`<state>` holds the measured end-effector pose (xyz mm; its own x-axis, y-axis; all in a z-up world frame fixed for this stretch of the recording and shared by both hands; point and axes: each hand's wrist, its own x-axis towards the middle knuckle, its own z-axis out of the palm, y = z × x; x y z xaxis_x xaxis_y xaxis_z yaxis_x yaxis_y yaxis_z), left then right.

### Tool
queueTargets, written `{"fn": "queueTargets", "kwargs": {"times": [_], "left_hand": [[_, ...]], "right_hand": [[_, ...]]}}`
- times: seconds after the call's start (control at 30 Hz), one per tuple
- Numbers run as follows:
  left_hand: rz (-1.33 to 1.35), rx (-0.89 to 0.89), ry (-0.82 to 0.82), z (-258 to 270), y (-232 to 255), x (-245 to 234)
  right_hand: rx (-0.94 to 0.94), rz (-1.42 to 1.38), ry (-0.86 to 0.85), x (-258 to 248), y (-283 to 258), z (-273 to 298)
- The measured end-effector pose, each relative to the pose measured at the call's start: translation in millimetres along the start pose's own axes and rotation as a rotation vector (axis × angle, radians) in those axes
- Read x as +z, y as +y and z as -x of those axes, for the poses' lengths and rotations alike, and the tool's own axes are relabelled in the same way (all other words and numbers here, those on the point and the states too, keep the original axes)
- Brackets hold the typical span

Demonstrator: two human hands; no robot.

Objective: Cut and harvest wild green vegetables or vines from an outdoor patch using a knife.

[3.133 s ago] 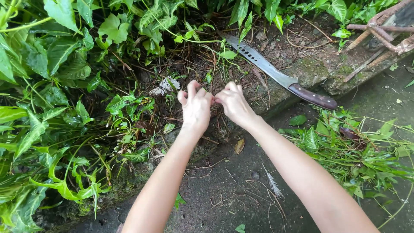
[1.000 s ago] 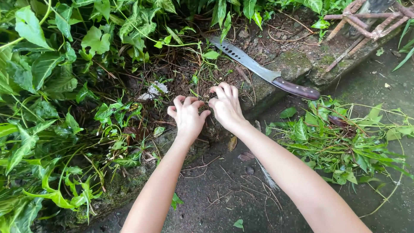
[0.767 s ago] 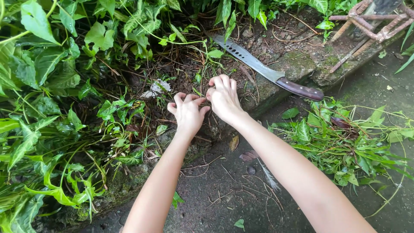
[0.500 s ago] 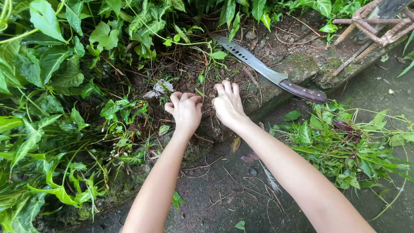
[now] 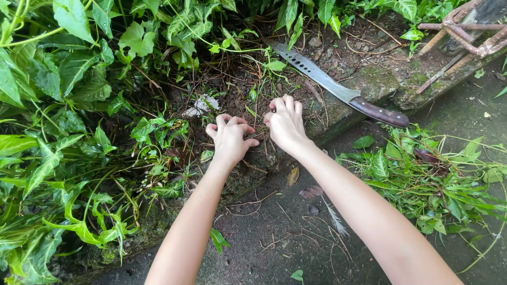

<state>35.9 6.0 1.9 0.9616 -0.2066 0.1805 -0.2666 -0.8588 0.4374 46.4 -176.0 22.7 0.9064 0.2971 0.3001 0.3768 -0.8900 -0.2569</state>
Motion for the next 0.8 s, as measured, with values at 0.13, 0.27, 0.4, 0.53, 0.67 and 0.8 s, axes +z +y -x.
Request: {"fn": "queueTargets", "kwargs": {"times": [0.13,0.27,0.4,0.53,0.67,0.8], "left_hand": [[-0.060,0.023,-0.021,0,1,-3],[-0.159,0.134,0.079,-1,-8,7],[-0.182,0.199,0.289,-4,-4,-3],[-0.140,0.235,0.372,-5,17,-22],[-0.086,0.311,0.436,-5,56,-28],[0.032,0.444,0.384,-3,118,-17]], "right_hand": [[0.023,-0.116,0.005,5,7,7],[-0.005,-0.137,-0.082,4,5,9],[-0.052,-0.157,-0.056,10,4,4],[-0.036,-0.218,0.071,8,7,-3],[-0.050,-0.163,0.304,-30,17,18],[0.000,-0.058,0.478,-78,43,75]]}}
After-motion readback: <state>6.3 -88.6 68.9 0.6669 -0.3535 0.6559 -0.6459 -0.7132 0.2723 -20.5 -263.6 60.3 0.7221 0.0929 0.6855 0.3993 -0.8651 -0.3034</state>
